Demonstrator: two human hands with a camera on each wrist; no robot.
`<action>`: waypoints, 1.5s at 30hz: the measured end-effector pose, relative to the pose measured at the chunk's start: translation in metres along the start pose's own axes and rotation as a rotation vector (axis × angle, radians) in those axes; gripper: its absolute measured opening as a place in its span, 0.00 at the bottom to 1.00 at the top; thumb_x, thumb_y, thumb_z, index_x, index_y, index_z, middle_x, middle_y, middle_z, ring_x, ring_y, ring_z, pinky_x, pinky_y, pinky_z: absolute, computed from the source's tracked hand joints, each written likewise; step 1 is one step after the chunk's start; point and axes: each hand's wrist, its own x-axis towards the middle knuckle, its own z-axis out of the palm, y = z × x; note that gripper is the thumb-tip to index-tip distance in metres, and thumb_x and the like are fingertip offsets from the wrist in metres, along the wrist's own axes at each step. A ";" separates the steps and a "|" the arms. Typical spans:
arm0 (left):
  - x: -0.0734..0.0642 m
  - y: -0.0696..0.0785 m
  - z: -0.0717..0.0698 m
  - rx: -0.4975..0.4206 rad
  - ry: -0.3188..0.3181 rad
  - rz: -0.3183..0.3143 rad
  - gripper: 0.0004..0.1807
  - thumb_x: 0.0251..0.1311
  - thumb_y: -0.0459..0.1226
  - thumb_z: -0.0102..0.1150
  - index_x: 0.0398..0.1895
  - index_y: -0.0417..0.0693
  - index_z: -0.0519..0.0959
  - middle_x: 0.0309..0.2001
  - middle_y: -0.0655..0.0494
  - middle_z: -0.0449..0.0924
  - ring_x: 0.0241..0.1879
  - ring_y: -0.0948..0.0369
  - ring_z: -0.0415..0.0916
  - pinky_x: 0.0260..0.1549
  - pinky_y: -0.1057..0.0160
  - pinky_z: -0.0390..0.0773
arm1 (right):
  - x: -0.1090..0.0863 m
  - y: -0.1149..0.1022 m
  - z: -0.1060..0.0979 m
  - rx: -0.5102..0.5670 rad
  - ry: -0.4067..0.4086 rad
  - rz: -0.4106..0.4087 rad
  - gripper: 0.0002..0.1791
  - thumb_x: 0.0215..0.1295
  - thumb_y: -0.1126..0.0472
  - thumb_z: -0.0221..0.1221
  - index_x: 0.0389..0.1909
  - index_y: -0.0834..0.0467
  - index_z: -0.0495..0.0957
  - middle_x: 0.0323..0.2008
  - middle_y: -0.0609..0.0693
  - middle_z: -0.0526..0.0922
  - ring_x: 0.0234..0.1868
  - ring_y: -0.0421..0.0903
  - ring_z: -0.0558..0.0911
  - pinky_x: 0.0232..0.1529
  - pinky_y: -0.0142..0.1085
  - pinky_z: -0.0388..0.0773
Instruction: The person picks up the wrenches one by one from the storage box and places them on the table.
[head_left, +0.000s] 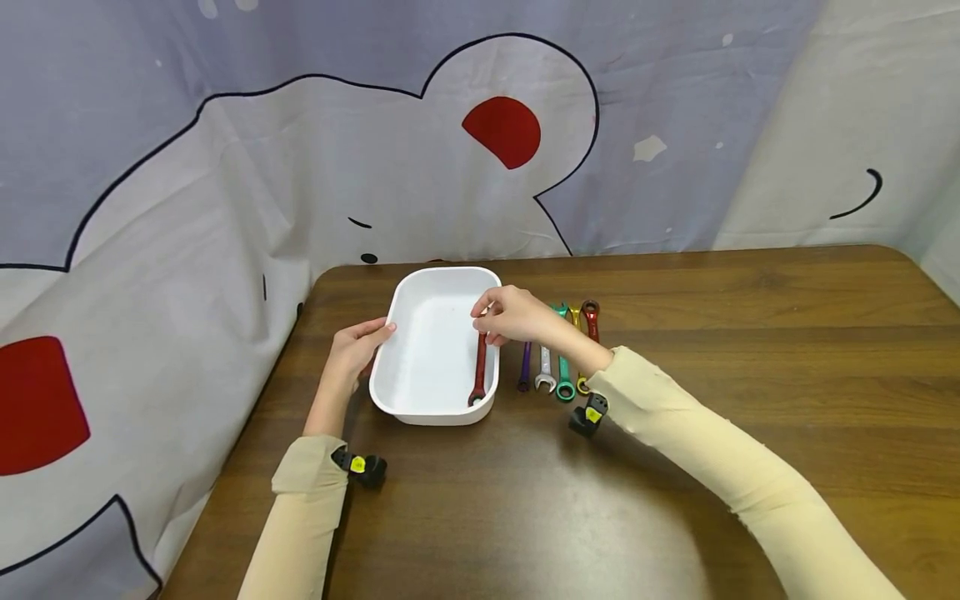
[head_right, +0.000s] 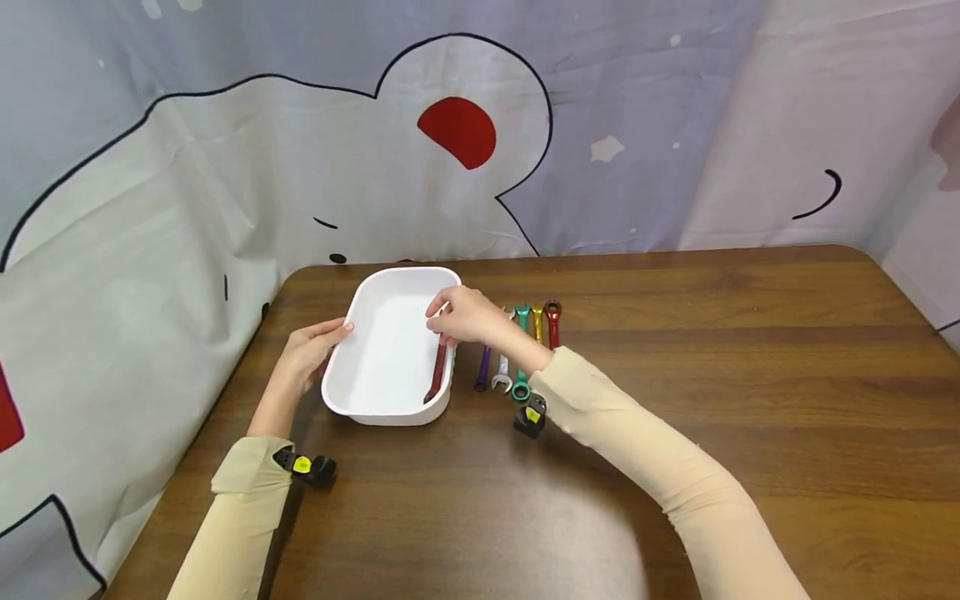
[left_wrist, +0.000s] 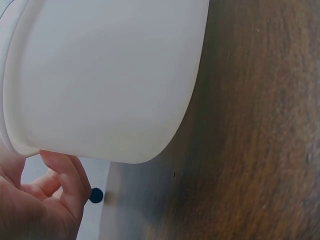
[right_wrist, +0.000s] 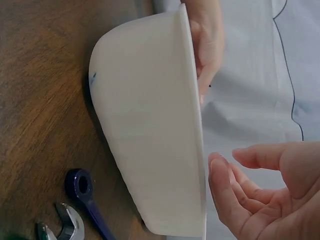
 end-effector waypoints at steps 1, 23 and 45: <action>0.000 0.000 0.000 -0.003 0.000 -0.001 0.28 0.65 0.47 0.56 0.66 0.49 0.70 0.62 0.45 0.72 0.42 0.63 0.76 0.32 0.70 0.77 | 0.001 0.000 0.001 -0.010 0.007 0.001 0.13 0.66 0.61 0.57 0.48 0.64 0.77 0.40 0.64 0.83 0.29 0.44 0.84 0.44 0.46 0.82; 0.000 0.001 0.002 0.017 0.002 0.021 0.29 0.64 0.49 0.57 0.67 0.48 0.69 0.62 0.44 0.72 0.43 0.62 0.76 0.32 0.70 0.77 | 0.019 -0.016 0.033 -0.496 0.223 -0.141 0.10 0.66 0.61 0.56 0.44 0.61 0.77 0.29 0.53 0.83 0.25 0.43 0.76 0.30 0.34 0.74; 0.000 0.002 0.001 0.023 -0.003 0.004 0.29 0.65 0.49 0.56 0.67 0.49 0.69 0.64 0.45 0.71 0.49 0.57 0.75 0.33 0.68 0.77 | 0.038 -0.020 0.065 -0.878 0.175 0.080 0.10 0.66 0.65 0.52 0.39 0.61 0.82 0.38 0.56 0.85 0.39 0.50 0.84 0.33 0.40 0.82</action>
